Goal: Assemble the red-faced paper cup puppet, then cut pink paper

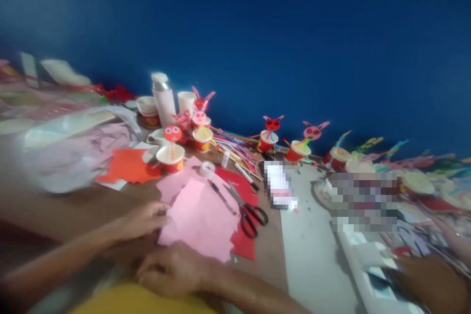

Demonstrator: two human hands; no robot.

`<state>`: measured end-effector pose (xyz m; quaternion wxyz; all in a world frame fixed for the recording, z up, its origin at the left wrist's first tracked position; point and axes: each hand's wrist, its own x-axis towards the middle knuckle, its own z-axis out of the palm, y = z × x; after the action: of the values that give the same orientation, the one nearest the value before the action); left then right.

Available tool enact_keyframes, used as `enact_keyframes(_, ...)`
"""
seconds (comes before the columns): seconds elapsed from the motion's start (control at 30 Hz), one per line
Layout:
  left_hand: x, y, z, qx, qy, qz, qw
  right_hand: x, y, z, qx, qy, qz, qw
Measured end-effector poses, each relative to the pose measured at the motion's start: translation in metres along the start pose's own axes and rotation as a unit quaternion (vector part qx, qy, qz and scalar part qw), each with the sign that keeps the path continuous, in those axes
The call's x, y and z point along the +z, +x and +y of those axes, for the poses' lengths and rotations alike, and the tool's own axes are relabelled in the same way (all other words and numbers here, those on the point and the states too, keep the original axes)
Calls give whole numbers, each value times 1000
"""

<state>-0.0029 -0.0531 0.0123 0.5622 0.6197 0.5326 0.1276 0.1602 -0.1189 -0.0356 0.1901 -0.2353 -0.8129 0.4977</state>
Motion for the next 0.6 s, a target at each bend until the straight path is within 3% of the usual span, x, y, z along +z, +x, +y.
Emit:
enact_keyframes(0.1,-1,3,-12,-20,-7,6,1000,-28,-8,-22,-15,-43,0,999)
enact_keyframes(0.17,-3,4,-17,-35,-14,4,999,-55,-17,-34,24,-68,54,996)
enact_keyframes(0.27,-7,2,-18,-41,-14,23,999,-96,-37,-37,109,-111,210,965)
enact_keyframes(0.37,-8,-1,-14,-24,-25,40,999,-123,-59,-22,198,-212,341,894)
enact_keyframes(0.47,-8,-3,-9,-17,-25,37,999,-130,-74,-5,272,-306,352,842)
enact_keyframes(0.6,-10,-1,-6,-34,-17,30,999,-124,-78,6,341,-401,284,802)
